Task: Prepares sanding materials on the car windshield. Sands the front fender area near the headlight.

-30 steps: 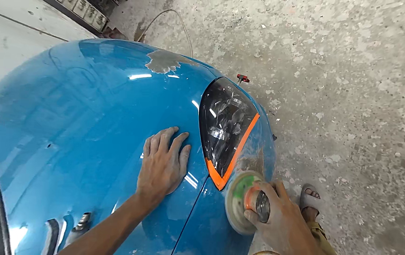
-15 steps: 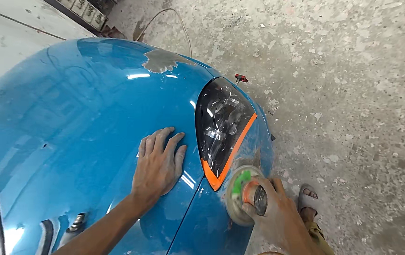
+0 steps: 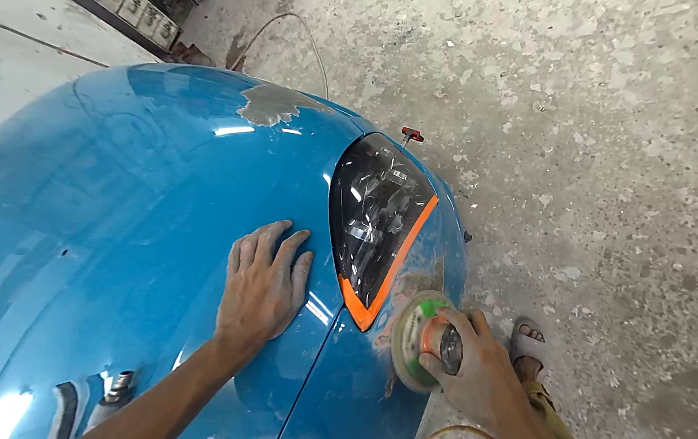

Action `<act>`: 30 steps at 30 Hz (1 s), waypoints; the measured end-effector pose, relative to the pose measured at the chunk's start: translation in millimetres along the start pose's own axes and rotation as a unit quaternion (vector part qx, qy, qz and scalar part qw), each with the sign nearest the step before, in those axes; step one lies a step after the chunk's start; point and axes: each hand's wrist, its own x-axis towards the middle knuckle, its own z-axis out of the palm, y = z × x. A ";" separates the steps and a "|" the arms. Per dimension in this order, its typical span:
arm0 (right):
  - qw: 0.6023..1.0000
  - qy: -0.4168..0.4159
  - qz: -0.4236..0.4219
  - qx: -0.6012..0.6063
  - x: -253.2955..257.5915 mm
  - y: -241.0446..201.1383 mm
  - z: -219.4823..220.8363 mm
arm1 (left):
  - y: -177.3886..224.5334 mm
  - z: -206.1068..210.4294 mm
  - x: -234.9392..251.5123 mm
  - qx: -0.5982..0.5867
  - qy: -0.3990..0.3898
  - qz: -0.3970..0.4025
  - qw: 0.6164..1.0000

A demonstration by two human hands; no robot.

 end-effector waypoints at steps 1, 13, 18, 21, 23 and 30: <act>1.000 -0.001 -0.001 0.004 0.9 -2.3 -0.5 | 0.1 -0.1 -0.4 0.001 -0.002 0.001 1.000; 0.999 0.032 0.017 0.012 14.8 -0.5 1.1 | 0.9 -0.2 -1.0 -0.001 0.004 -0.001 1.000; 0.998 0.058 0.029 0.018 22.9 0.9 1.8 | -0.5 0.0 -1.3 0.001 0.003 0.001 1.000; 0.998 0.057 -0.003 0.017 20.1 -4.3 1.8 | -0.4 -0.2 -0.9 0.000 0.004 0.005 1.000; 0.998 0.061 0.015 0.019 21.0 -5.2 2.2 | -0.7 -0.5 -0.9 -0.002 0.005 0.003 1.000; 0.999 0.023 0.022 -0.022 20.8 -6.0 -8.1 | 1.3 -0.2 -0.8 -0.003 0.002 0.002 1.000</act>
